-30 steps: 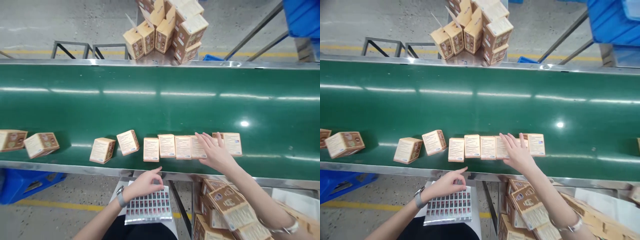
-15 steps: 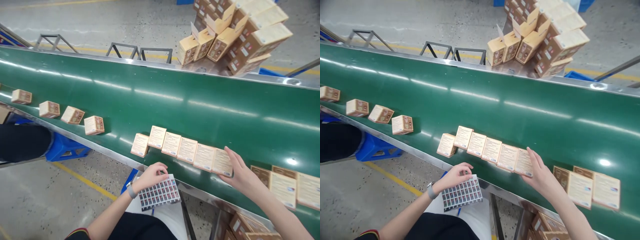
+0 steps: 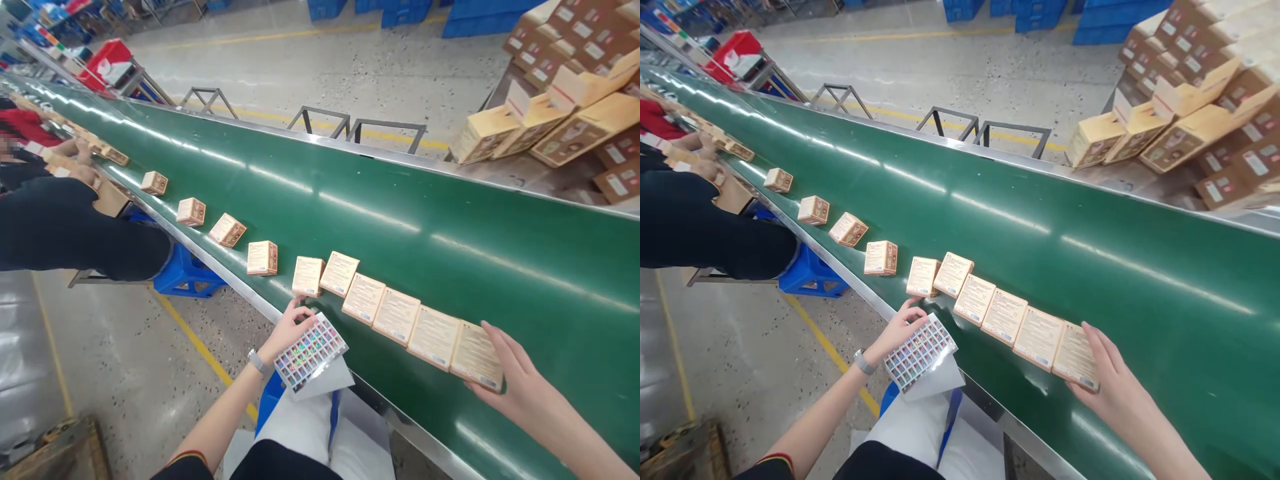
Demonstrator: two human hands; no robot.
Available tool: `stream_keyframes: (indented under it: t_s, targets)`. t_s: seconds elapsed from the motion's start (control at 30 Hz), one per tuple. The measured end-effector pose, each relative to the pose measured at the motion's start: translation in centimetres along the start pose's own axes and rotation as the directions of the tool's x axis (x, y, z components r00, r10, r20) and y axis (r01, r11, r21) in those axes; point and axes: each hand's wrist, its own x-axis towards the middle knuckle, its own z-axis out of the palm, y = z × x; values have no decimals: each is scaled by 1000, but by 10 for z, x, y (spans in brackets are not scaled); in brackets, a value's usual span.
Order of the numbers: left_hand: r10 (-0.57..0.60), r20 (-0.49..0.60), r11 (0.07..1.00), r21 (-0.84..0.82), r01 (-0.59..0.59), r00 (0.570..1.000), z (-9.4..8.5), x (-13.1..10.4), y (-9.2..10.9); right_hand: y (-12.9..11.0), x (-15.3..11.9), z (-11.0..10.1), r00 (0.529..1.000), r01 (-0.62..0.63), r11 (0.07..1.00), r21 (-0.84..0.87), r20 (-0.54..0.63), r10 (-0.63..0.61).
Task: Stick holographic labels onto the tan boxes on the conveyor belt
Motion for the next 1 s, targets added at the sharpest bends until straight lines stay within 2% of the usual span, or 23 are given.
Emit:
stream_keyframes:
  t_s: [0.17,0.3,0.37,0.47,0.6,0.73,0.87,1.0]
  targets:
    - [59,-32,997,-43,-60,998,-21,17,-1,-29,16,-3,999,41,998,-41,2,-41]
    - [52,-29,997,-52,-54,998,-35,14,-11,-52,23,-1,999,34,997,-68,12,-34]
    - [43,35,998,-47,-41,998,-41,3,-15,-60,26,4,999,24,997,-72,33,-22]
    - [43,186,999,-32,-38,982,-44,-16,-12,-75,33,14,997,44,998,-37,65,-41]
    - [62,347,998,6,-68,936,-35,-26,11,-102,46,32,996,11,997,70,92,-17]
    - [106,442,984,83,-158,891,-19,-14,44,-137,53,40,993,-81,950,302,106,51]
    - [181,510,968,59,-244,841,-10,3,70,-174,50,19,992,-118,899,423,14,124]
    - [264,610,943,1,-334,747,-10,14,87,-207,41,-14,970,-193,800,567,232,70]
